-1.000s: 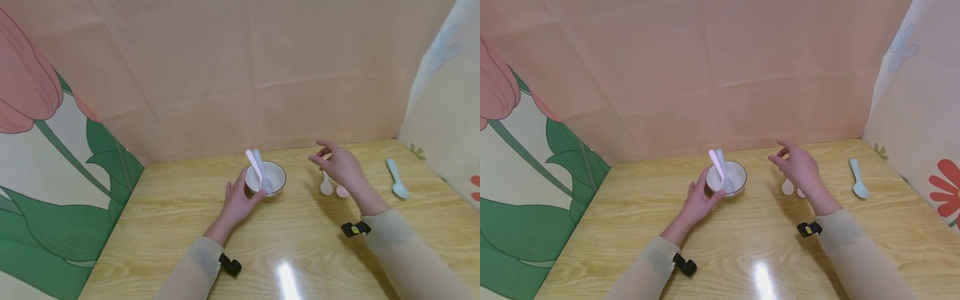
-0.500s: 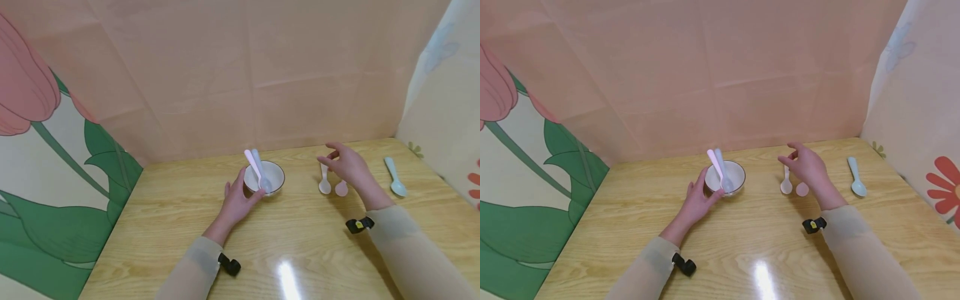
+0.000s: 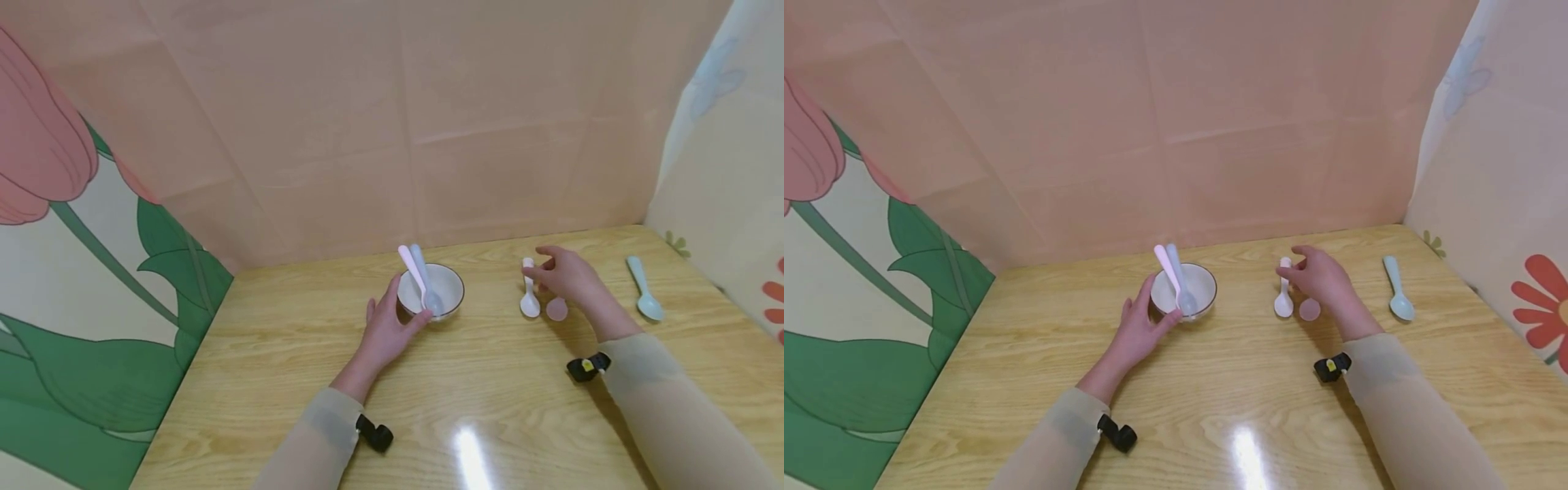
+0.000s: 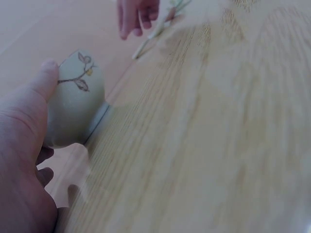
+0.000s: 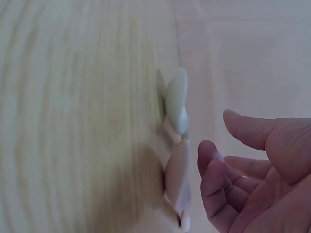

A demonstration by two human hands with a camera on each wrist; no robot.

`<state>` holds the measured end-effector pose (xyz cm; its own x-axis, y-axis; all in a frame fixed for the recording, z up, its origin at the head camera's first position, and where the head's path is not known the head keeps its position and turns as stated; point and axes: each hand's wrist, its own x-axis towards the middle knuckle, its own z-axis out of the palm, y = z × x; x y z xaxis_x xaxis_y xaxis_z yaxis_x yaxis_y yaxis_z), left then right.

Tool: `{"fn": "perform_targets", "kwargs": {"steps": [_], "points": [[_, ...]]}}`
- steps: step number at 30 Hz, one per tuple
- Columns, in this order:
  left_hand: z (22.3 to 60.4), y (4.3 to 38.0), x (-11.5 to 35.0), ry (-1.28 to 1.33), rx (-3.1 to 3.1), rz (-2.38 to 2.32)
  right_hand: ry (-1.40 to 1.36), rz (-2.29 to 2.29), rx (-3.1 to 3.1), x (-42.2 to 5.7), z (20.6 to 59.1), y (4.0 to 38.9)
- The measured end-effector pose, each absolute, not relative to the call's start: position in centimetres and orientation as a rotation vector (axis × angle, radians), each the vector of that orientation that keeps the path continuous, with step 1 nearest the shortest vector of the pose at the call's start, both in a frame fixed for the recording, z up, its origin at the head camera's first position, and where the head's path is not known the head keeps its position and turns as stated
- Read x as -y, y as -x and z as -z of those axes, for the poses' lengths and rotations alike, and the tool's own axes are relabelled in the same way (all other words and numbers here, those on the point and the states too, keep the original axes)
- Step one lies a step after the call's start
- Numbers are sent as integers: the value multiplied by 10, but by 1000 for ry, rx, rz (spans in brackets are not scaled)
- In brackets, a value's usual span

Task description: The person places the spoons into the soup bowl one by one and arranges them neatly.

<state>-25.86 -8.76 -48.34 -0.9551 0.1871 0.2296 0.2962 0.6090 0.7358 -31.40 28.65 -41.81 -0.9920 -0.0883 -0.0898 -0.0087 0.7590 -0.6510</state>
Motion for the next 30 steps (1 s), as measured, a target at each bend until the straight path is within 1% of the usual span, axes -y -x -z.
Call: {"fn": "perform_targets", "kwargs": {"steps": [17,30], "points": [[484,259,88,417,2686,1287,90,1022,-2786,-296,435,322],[484,260,89,396,2709,1292,106,948,-2822,-294,435,329]]}}
